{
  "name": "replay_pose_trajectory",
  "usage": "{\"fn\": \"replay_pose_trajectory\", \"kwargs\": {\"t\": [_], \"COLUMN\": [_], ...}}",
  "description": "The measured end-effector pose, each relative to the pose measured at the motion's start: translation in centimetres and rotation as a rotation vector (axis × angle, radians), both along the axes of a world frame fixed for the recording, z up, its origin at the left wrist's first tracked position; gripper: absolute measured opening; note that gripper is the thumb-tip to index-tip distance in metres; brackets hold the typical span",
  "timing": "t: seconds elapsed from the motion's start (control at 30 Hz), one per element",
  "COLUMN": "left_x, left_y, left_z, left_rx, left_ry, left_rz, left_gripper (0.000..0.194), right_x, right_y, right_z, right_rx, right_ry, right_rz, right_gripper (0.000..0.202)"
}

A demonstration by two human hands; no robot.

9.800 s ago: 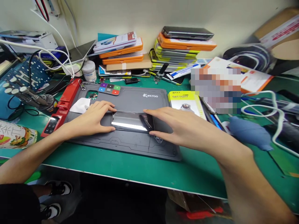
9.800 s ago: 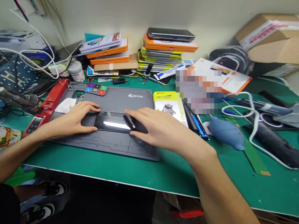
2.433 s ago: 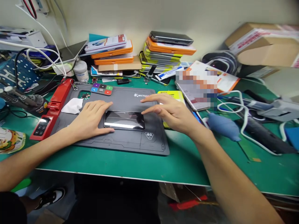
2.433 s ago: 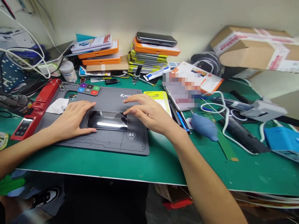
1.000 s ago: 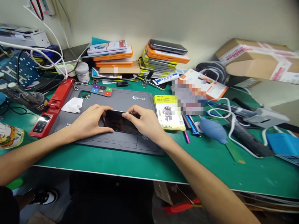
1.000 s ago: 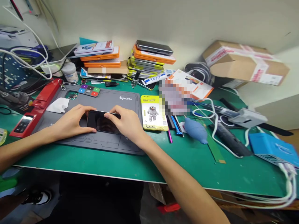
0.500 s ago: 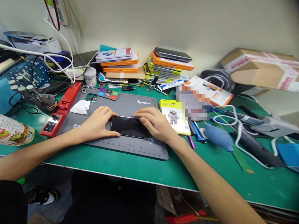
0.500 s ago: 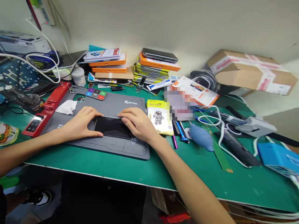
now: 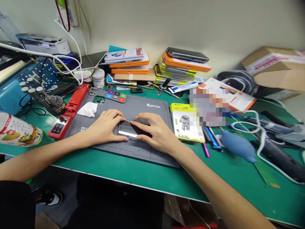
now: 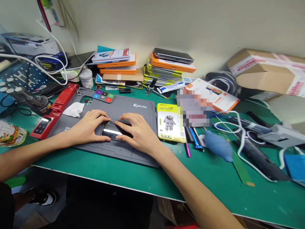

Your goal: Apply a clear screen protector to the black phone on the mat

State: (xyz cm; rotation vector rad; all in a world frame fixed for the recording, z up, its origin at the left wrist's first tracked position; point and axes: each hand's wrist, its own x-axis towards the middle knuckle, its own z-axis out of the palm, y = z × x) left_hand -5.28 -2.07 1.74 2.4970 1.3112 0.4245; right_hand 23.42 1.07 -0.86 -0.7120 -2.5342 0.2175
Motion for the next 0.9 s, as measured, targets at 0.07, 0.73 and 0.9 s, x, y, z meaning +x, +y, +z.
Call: {"fn": "replay_pose_trajectory", "kwargs": {"t": [0.07,0.73,0.9], "left_x": [-0.1,0.1,-0.1], "left_y": [0.2,-0.1,0.2], "left_z": [-0.1,0.3,0.5], "left_rx": [0.000,-0.017,0.000], "left_ry": [-0.011,-0.012,-0.004], "left_rz": [-0.005,-0.010,-0.006], "left_gripper": [0.073,0.074,0.073], "right_x": [-0.9,1.6,2.0], "right_y": [-0.1,0.3,0.0], "right_z": [0.5,1.3,2.7], "right_rx": [-0.017,-0.070,-0.212], "right_ry": [-0.039,-0.039,0.074], "right_rz": [0.007,0.065,0.091], "right_gripper": [0.068,0.045,0.044]}}
